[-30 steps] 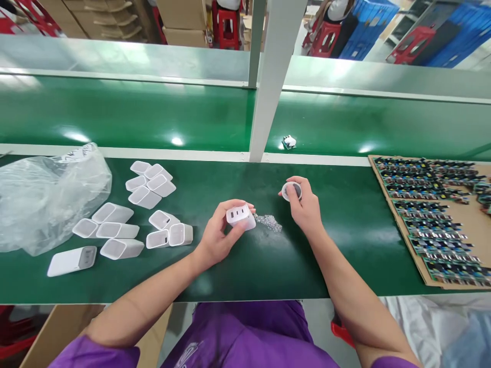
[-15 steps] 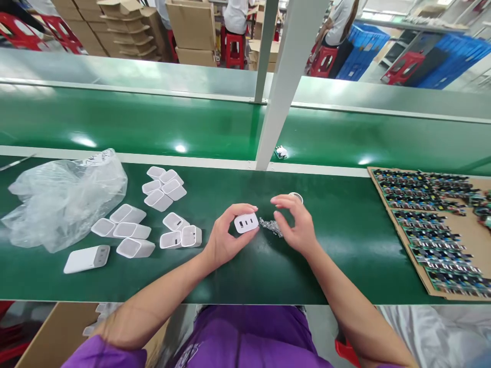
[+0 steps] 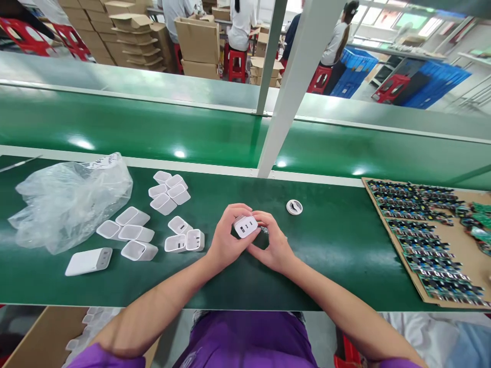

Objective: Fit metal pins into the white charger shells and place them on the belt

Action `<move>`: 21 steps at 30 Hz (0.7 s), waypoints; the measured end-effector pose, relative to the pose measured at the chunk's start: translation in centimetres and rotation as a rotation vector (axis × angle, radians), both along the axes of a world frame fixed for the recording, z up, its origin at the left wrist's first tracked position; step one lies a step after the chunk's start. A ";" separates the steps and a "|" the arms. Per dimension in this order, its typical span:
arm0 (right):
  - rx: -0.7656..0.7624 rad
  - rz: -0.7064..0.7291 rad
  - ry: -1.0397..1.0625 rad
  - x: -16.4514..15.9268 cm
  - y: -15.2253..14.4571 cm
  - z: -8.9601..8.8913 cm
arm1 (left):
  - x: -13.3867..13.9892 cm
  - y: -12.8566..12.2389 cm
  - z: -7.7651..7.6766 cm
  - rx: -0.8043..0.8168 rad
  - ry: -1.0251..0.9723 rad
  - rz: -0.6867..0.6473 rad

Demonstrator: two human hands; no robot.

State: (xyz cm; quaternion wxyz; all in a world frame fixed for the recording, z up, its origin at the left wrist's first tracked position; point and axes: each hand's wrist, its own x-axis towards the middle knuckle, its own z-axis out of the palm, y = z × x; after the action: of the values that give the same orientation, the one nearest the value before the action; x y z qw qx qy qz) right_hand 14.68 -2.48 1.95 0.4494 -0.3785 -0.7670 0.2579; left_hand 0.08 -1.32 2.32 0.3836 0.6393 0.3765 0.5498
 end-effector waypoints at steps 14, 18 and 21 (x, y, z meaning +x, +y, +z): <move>0.094 -0.204 -0.561 -5.4 14.3 6.2 | 0.6 2.4 0.0 -0.550 -0.439 0.245; -0.064 -0.376 -0.766 -6.5 21.3 7.4 | 0.7 3.3 -0.2 -0.619 -0.465 0.218; -0.171 -0.453 -0.768 -6.6 23.2 7.2 | 0.7 3.5 -0.3 -0.661 -0.418 0.193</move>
State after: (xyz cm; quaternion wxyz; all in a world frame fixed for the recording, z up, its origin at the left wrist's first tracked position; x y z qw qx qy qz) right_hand 8.11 20.73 9.19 0.1444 -0.6408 -0.7519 0.0562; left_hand 0.78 2.15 2.06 0.5834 0.3175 0.5054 0.5508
